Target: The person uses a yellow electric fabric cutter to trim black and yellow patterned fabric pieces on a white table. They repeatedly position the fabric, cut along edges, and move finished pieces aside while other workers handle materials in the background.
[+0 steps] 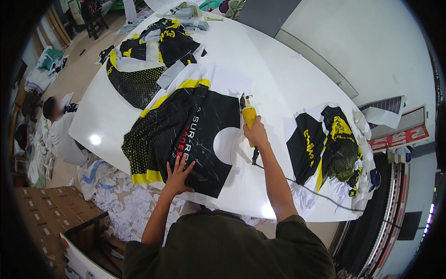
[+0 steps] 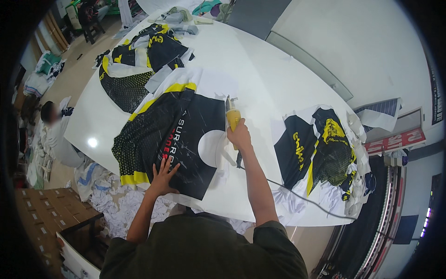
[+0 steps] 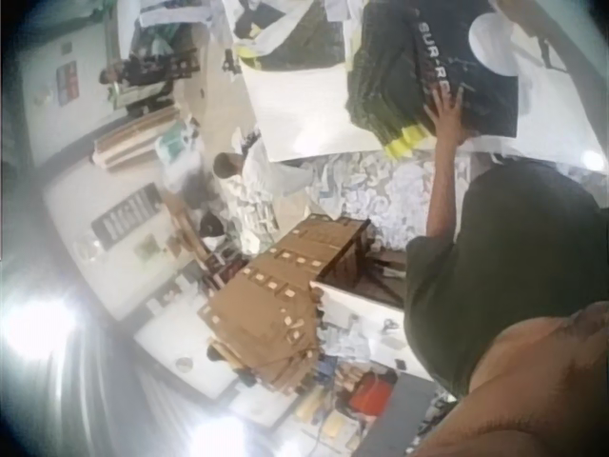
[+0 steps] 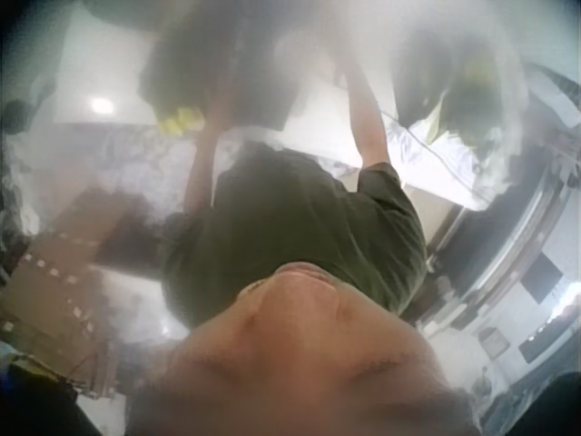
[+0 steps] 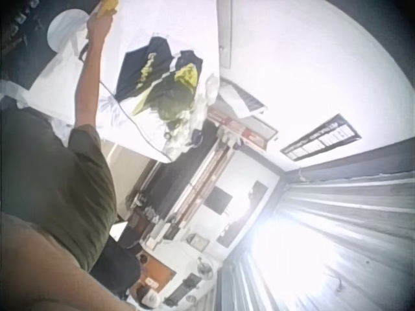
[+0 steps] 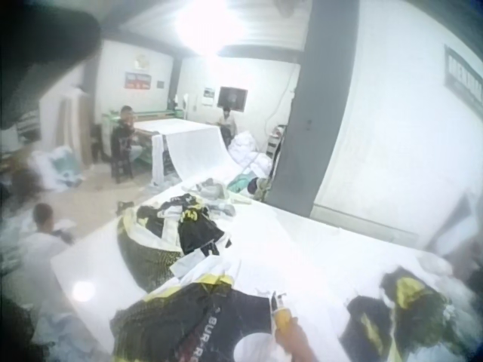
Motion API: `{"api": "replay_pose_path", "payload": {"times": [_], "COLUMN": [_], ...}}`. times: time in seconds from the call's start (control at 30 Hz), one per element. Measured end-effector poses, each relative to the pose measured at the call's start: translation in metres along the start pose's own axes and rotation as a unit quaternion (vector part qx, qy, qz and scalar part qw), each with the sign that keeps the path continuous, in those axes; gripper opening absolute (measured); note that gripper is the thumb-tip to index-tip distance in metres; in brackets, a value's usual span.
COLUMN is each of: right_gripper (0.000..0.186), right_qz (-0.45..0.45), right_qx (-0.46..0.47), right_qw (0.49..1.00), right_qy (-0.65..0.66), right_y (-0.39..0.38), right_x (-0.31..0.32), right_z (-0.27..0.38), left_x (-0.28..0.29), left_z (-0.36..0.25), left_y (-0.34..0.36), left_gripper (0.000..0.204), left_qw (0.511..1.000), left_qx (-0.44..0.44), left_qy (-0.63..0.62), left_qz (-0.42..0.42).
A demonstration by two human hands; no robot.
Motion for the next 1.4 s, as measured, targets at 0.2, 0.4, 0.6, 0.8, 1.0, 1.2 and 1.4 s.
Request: {"api": "replay_pose_path", "payload": {"times": [0.2,0.4,0.6,0.8,1.0,1.2,1.4], "right_gripper": [0.058,0.069,0.071,0.064,0.05,0.057,0.053], "right_qz": [-0.003,-0.017,-0.075,-0.156,-0.129,-0.096,-0.096], "right_qx": [-0.005,0.016,-0.021,-0.003,-0.017,-0.088,-0.128], "right_qw": [1.0,1.0,0.997,0.981,0.973,0.953,0.926], "right_qy": [0.003,0.003,0.02,0.114,0.191,0.273,0.342], "right_y": [0.029,0.105,0.169,0.087,-0.038,-0.138,-0.198], "right_x": [0.008,0.019,0.065,0.089,0.106,0.11,0.089], "right_z": [0.011,0.025,0.025,-0.038,-0.104,-0.18,-0.239], "left_x": [-0.003,-0.001,0.023,0.041,0.033,0.036,-0.012], "left_z": [0.002,0.002,0.026,-0.005,-0.106,-0.055,-0.135], "left_y": [0.001,-0.011,-0.062,0.019,0.099,0.137,0.148], "left_gripper": [0.135,0.126,0.079,0.053,0.043,0.022,0.048], "left_qw": [1.0,0.999,0.992,0.966,0.948,0.971,0.948], "left_qx": [0.007,-0.002,0.089,0.127,0.046,0.122,0.0], "left_qy": [0.01,0.032,0.073,-0.092,0.107,-0.068,0.141], "left_qz": [0.003,0.011,0.053,-0.206,-0.295,-0.193,-0.284]}}
Point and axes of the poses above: each hand's wrist, its own y-axis towards the middle knuckle, its own x-axis out of the back of the hand, z = x × y, the point moved 3 cm from there along y, towards the middle knuckle, and after that the axes turned 11 degrees about z, right-handed, at the moved point
